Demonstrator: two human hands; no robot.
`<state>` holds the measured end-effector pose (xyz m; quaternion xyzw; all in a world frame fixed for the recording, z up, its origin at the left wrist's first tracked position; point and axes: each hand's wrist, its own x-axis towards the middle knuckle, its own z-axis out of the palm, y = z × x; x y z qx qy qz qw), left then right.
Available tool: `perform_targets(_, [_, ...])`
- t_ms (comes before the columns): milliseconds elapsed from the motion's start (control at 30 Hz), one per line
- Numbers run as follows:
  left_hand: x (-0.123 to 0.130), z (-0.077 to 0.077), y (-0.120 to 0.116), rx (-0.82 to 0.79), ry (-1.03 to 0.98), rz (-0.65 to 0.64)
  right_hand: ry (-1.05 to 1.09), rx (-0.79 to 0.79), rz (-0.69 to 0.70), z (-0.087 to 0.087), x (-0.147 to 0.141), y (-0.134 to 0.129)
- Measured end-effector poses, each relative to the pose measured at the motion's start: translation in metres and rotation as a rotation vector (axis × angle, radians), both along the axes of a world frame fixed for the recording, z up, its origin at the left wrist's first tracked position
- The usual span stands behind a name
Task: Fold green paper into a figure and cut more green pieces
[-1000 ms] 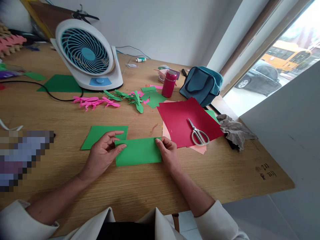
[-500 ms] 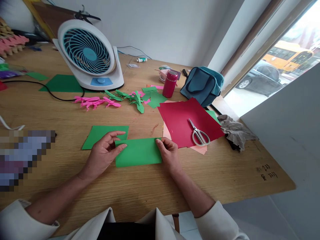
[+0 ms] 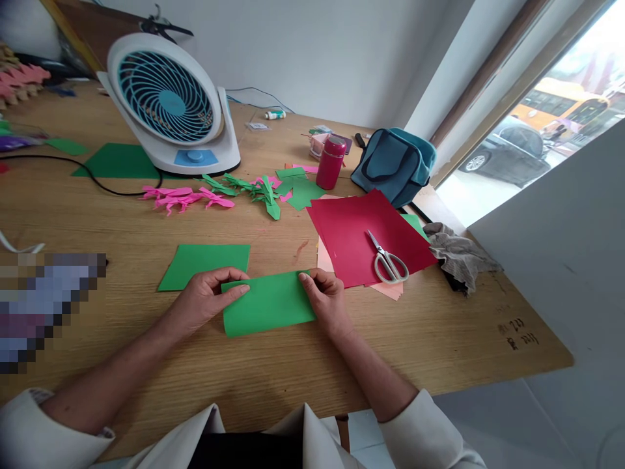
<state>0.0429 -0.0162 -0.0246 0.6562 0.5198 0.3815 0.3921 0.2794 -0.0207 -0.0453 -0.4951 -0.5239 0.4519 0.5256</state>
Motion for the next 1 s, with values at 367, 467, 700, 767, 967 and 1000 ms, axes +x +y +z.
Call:
perform_targets(367, [0.0018,-0.0013,-0.0027,0.062,0.047,-0.04,0.018,-0.068,0.046,-0.0049,-0.0012,0.0012])
perform_targets(467, [0.0012,-0.0021,-0.0026,0.065,0.046,-0.043,0.042,-0.07,0.051,-0.004,-0.0016,0.0008])
perform_targets(700, [0.0013,-0.0022,-0.0021,0.067,0.047,-0.045,0.055,-0.082,0.055,-0.0007,-0.0026,0.0005])
perform_targets(767, [0.0014,-0.0024,-0.002,0.071,0.05,-0.046,0.055,-0.081,0.059,-0.0014,-0.0023,0.0009])
perform_targets(967, [0.0012,-0.001,-0.0031,0.053,0.096,-0.046,0.066,-0.107,0.106,-0.0046,-0.0023,0.0019])
perform_targets(1000, [0.0011,-0.0006,-0.0034,0.045,0.109,-0.046,0.078,-0.118,0.126,-0.0047,-0.0025,0.002])
